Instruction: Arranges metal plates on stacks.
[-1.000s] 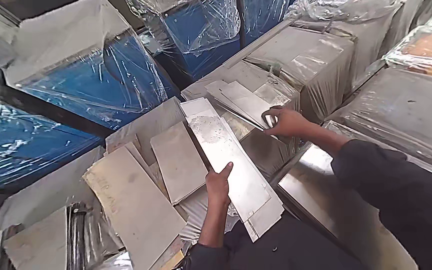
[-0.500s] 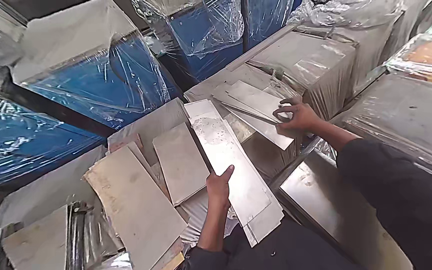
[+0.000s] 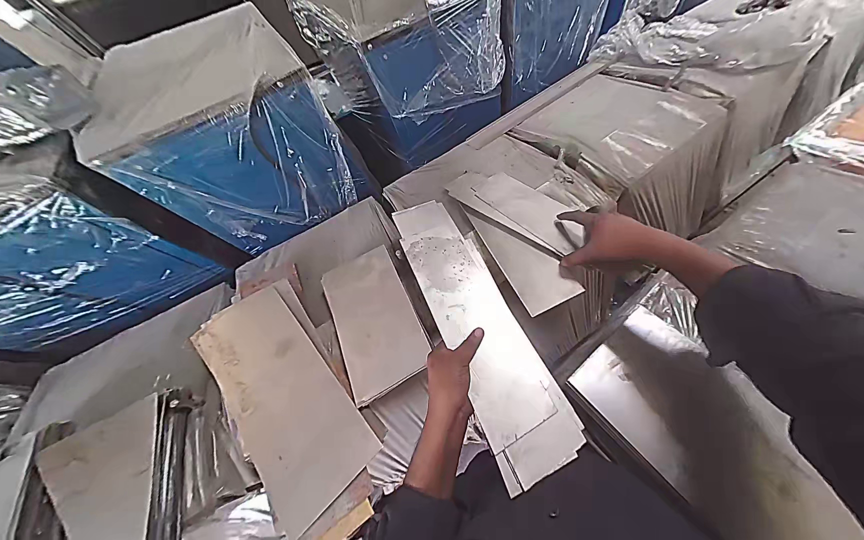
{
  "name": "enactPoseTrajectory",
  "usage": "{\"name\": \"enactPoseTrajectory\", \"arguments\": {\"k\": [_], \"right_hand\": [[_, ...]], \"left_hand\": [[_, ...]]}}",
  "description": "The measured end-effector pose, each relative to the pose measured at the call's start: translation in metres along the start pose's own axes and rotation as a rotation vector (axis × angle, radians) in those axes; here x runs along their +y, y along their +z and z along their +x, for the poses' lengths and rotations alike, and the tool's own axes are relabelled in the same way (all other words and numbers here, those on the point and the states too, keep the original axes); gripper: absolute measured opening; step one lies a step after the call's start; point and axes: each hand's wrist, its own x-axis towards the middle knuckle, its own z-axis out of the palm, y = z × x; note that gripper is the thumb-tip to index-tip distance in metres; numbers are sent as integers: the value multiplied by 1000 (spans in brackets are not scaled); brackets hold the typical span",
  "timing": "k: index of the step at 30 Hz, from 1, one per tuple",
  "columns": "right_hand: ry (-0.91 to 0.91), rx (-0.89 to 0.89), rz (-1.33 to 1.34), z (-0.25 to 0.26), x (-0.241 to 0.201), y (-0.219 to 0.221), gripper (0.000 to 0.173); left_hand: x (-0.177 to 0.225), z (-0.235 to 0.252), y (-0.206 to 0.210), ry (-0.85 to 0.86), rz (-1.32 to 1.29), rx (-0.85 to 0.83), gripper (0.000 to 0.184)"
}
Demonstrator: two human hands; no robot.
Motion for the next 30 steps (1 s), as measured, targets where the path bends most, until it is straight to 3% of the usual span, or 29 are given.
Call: {"name": "enactPoseTrajectory", "arguments": {"k": [6,14,17,21,26,30], "right_hand": [[15,62,460,-15,-3,-10,75],[-21,143,1016,-63,-2,15,52],[-34,98,1157,-79,-4,17,50],[75,115,942,-93,-15,24,52],[154,84,190,-74,-11,54,90],[149,6,298,-53,2,63,113]], "left_hand": [[-5,7,3,-35,15,8,33],[-6,9,4,-20,25,0,35],[-9,9,3,-8,19,-2,35],[-11,11,4,7,56,15,36],[-18,12,3,15,91,29,39],[-17,14,5,2,92,27,37]]}}
